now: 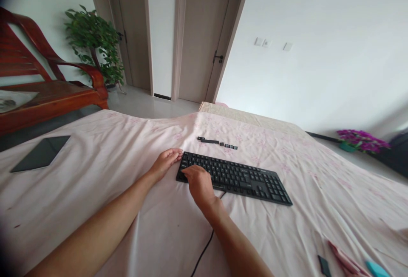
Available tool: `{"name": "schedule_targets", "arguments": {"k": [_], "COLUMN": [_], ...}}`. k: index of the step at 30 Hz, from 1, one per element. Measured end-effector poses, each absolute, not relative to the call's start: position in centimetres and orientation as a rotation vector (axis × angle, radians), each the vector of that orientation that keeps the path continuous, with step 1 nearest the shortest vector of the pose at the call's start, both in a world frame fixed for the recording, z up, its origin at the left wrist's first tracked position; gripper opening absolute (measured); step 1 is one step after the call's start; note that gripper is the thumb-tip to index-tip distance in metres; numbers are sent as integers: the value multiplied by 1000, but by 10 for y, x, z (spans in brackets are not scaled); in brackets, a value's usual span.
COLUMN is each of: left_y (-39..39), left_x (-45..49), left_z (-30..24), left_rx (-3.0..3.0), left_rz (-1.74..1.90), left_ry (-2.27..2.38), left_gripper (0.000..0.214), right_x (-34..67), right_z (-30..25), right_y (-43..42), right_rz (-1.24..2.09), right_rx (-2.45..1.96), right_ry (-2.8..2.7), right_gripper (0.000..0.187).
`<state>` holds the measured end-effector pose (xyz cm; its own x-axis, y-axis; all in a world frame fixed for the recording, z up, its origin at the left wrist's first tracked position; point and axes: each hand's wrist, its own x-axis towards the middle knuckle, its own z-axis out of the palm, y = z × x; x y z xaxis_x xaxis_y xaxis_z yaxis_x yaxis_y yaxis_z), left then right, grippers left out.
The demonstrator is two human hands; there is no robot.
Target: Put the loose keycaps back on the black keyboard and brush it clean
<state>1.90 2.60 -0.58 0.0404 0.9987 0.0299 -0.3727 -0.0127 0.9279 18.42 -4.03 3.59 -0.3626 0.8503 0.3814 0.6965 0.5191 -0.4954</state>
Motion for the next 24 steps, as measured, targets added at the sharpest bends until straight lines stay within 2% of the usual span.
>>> {"name": "schedule_targets", "arguments": {"k": [10, 18, 21, 24], "left_y": [31, 31, 28, 23], "left_x": [22, 19, 17, 16], "left_z": [-13, -12, -8, 2], "left_rx": [997, 980, 994, 1076], "left_rz": [1378, 1372, 1377, 1420], "left_ry": [900, 868, 888, 956], "left_gripper": [28, 27, 29, 31], "right_x": [174, 157, 158, 164], "right_z": [30, 31, 26, 20], "right_y": [-49, -61, -64, -67], "right_rz": [21, -239, -249, -95], "right_rx": [-1276, -1302, -1258, -1215], "right_ry": [-2271, -2524, -2577, -2538], "right_gripper": [31, 12, 13, 17]}}
